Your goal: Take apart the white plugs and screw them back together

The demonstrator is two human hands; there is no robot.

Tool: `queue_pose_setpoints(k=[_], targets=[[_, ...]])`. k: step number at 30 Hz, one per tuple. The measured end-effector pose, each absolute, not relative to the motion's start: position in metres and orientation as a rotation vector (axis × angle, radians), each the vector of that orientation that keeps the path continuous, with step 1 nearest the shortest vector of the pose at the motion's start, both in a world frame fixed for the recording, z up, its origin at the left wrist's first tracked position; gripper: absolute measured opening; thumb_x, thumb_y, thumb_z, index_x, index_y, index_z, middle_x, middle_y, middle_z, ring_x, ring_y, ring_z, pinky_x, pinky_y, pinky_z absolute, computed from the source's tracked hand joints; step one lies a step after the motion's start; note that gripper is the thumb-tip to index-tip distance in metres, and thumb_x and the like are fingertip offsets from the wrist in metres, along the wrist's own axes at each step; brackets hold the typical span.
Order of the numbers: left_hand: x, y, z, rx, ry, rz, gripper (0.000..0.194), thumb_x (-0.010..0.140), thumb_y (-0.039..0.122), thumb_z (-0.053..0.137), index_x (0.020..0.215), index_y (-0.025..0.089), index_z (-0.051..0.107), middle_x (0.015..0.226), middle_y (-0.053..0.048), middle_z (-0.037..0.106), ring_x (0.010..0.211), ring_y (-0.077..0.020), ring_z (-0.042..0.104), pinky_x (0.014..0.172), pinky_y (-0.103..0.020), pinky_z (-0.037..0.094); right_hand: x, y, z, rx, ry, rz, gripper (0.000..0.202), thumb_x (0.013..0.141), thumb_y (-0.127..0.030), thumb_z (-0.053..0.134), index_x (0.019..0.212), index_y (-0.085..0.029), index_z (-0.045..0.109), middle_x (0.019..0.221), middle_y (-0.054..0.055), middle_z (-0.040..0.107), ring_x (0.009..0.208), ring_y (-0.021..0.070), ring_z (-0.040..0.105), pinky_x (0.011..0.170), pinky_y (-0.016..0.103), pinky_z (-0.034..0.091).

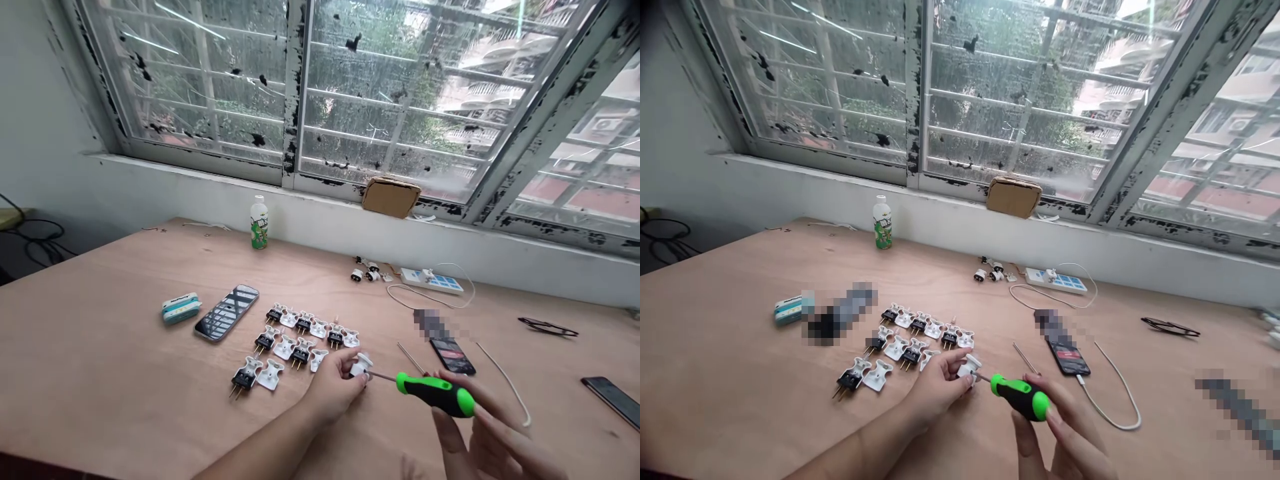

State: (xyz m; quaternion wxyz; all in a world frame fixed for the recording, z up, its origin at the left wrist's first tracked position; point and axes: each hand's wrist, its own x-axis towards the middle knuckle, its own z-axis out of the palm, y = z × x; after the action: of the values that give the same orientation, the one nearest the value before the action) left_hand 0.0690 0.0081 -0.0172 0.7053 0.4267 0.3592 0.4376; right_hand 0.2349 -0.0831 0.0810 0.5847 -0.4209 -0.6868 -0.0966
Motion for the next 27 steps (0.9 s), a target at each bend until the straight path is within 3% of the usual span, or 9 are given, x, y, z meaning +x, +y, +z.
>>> queue_pose_setpoints(k=[3, 6, 11, 16, 18, 21, 23, 27], targets=[[0.069, 0.007, -0.017, 0.941, 0.782, 0.97, 0.072, 0.067, 0.026, 0.083, 0.133, 0.011, 0.057, 0.114, -0.016, 0.071, 0.105, -0.0269, 0.067, 0.086, -0.034, 0.052, 0.233, -0.081, 0.084, -0.923, -1.55, -0.289, 0.052, 0.074, -0.001, 0.074, 0.116, -0.027, 0.061, 0.114, 0.005, 0.064, 0.102, 0.0193, 0.069, 0.081, 0.033, 0.063], [0.068, 0.006, -0.016, 0.92, 0.78, 0.968, 0.073, 0.066, 0.028, 0.085, 0.132, 0.011, 0.058, 0.113, -0.016, 0.071, 0.101, -0.0262, 0.069, 0.085, -0.035, 0.053, 0.233, -0.081, 0.085, -0.888, -1.586, -0.167, 0.05, 0.081, -0.002, 0.065, 0.123, -0.027, 0.056, 0.127, 0.01, 0.062, 0.112, 0.0256, 0.067, 0.081, 0.041, 0.064], [0.069, 0.006, -0.017, 0.921, 0.778, 0.968, 0.075, 0.066, 0.029, 0.085, 0.133, 0.011, 0.057, 0.111, -0.016, 0.072, 0.099, -0.0257, 0.069, 0.084, -0.035, 0.053, 0.239, -0.083, 0.08, -1.011, -1.594, -0.22, 0.044, 0.078, -0.006, 0.072, 0.114, -0.027, 0.058, 0.111, 0.006, 0.068, 0.093, 0.0212, 0.073, 0.07, 0.031, 0.065], [0.069, 0.007, -0.02, 0.946, 0.785, 0.966, 0.073, 0.068, 0.028, 0.084, 0.133, 0.01, 0.057, 0.116, -0.018, 0.07, 0.103, -0.0264, 0.069, 0.09, -0.037, 0.052, 0.241, -0.08, 0.08, -0.973, -1.598, -0.226, 0.033, 0.083, -0.011, 0.066, 0.113, -0.025, 0.06, 0.122, 0.009, 0.065, 0.107, 0.0256, 0.069, 0.076, 0.037, 0.064], [0.069, 0.007, -0.022, 0.953, 0.791, 0.971, 0.072, 0.068, 0.028, 0.084, 0.132, 0.01, 0.057, 0.116, -0.018, 0.07, 0.105, -0.0273, 0.068, 0.091, -0.038, 0.051, 0.241, -0.079, 0.08, -0.968, -1.614, -0.187, 0.029, 0.086, -0.013, 0.064, 0.112, -0.026, 0.06, 0.117, 0.008, 0.068, 0.101, 0.0249, 0.071, 0.07, 0.035, 0.065], [0.069, 0.007, -0.022, 0.946, 0.796, 0.971, 0.072, 0.067, 0.028, 0.085, 0.132, 0.012, 0.059, 0.117, -0.018, 0.07, 0.108, -0.0283, 0.068, 0.092, -0.038, 0.051, 0.24, -0.078, 0.078, -0.967, -1.561, -0.231, 0.037, 0.081, -0.009, 0.07, 0.111, -0.027, 0.06, 0.108, 0.005, 0.068, 0.095, 0.02, 0.072, 0.068, 0.029, 0.064], [0.068, 0.007, -0.021, 0.927, 0.792, 0.963, 0.073, 0.066, 0.029, 0.086, 0.132, 0.013, 0.059, 0.119, -0.018, 0.069, 0.106, -0.0281, 0.068, 0.091, -0.038, 0.052, 0.238, -0.079, 0.075, -0.973, -1.502, -0.222, 0.041, 0.077, -0.006, 0.072, 0.112, -0.025, 0.06, 0.114, 0.007, 0.065, 0.104, 0.0201, 0.069, 0.076, 0.029, 0.064], [0.069, 0.006, -0.019, 0.904, 0.798, 0.956, 0.077, 0.062, 0.03, 0.089, 0.131, 0.013, 0.06, 0.116, -0.017, 0.07, 0.103, -0.0282, 0.07, 0.088, -0.037, 0.053, 0.237, -0.082, 0.069, -1.002, -1.437, 0.004, 0.034, 0.084, -0.005, 0.064, 0.114, -0.019, 0.059, 0.129, 0.016, 0.063, 0.119, 0.0269, 0.065, 0.082, 0.036, 0.063]])
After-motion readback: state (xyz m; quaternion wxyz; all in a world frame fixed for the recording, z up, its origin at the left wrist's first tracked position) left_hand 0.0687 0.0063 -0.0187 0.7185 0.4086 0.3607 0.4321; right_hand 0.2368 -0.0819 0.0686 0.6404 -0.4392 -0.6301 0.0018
